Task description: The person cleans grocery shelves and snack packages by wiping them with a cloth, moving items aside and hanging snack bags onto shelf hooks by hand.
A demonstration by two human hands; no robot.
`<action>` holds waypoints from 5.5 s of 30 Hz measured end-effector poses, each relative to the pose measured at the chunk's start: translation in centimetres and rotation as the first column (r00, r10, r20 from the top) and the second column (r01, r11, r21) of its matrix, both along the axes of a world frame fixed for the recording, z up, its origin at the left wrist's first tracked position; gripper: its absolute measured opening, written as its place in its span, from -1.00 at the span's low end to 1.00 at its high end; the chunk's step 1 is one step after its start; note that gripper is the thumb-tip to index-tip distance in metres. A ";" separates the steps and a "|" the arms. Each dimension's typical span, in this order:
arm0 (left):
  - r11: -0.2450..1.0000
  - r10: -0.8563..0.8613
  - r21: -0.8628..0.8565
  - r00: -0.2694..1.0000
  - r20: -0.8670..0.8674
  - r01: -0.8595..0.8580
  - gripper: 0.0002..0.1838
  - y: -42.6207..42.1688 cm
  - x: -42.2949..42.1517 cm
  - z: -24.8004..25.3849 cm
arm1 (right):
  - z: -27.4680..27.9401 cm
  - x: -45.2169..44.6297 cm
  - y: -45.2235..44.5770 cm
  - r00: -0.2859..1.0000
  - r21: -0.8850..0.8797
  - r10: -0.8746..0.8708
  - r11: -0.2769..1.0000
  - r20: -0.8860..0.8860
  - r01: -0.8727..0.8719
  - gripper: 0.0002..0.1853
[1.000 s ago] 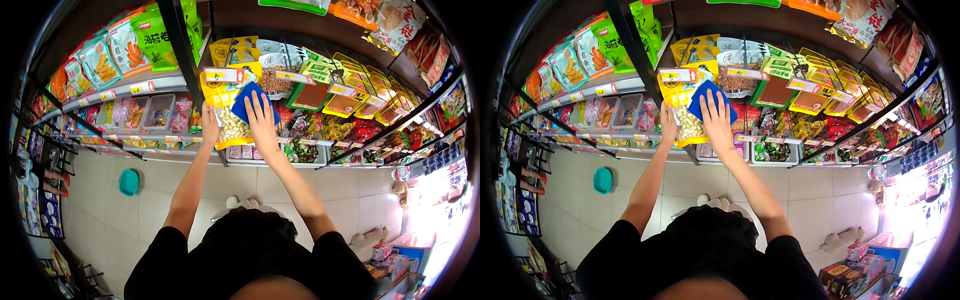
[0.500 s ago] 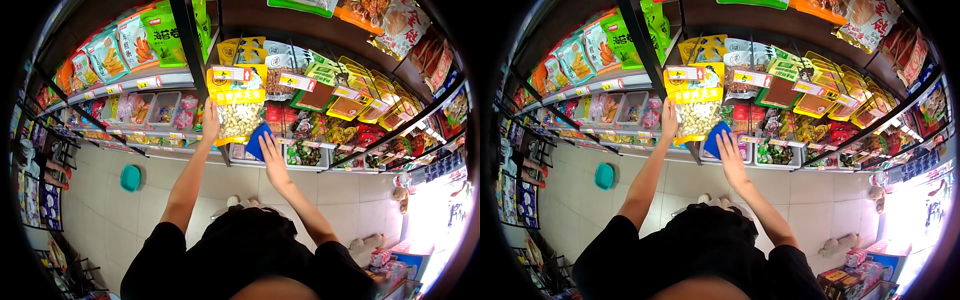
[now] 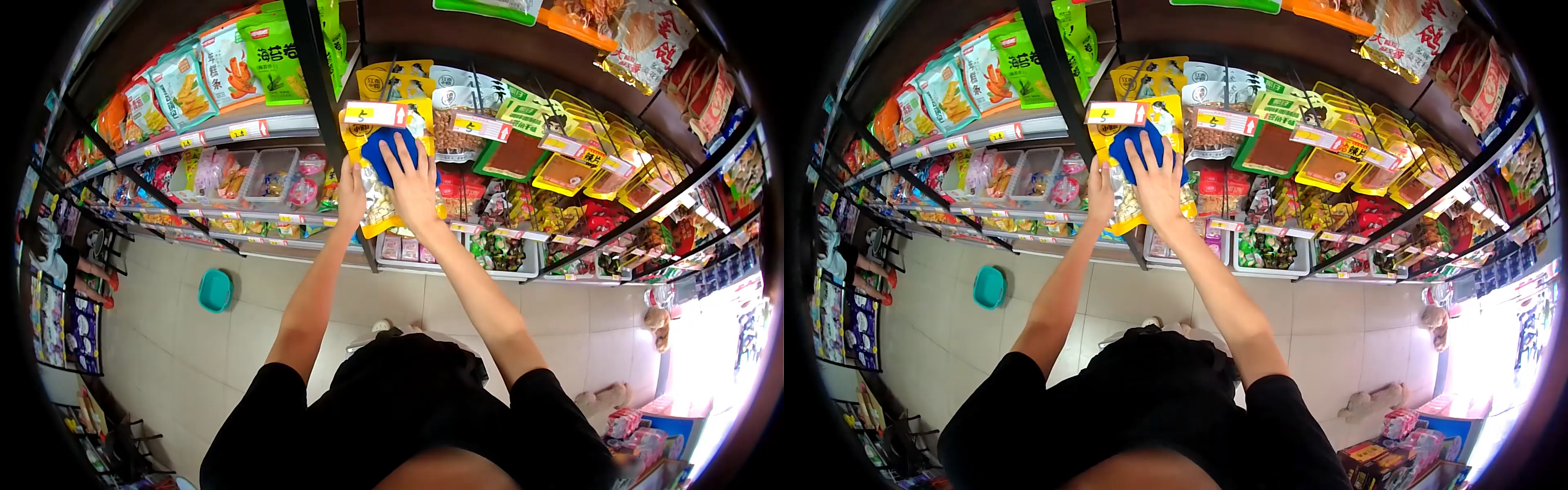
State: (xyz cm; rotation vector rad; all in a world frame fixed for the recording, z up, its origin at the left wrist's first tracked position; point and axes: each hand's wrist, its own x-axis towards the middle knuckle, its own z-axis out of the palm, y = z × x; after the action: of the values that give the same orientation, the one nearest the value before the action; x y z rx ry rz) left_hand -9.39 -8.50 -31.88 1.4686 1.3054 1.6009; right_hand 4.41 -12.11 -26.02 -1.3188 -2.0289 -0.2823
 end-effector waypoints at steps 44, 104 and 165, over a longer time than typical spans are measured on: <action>0.990 0.070 0.122 0.998 -0.007 -0.068 -0.68 -3.4 0.2 1.9 | -11.4 11.8 -12.3 0.868 -0.522 -0.111 0.833 -0.484 -0.184 -0.16; 0.775 0.065 -0.616 0.952 0.299 0.141 -0.55 -4.0 -29.1 -8.5 | -11.6 -11.6 -2.2 0.340 -0.498 -0.465 0.273 -0.817 -0.823 -0.44; 0.953 -0.257 -0.154 0.965 0.050 0.262 -0.34 7.0 2.9 -11.1 | -5.0 0.8 -4.4 0.750 -0.233 -0.048 0.962 -0.659 -0.143 -0.18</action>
State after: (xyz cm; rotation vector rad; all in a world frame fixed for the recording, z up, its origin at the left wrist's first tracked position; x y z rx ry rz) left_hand -6.49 -1.46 -42.93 1.4452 1.1416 1.3128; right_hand 5.17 -16.47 -31.03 -1.2779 -1.5035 0.4615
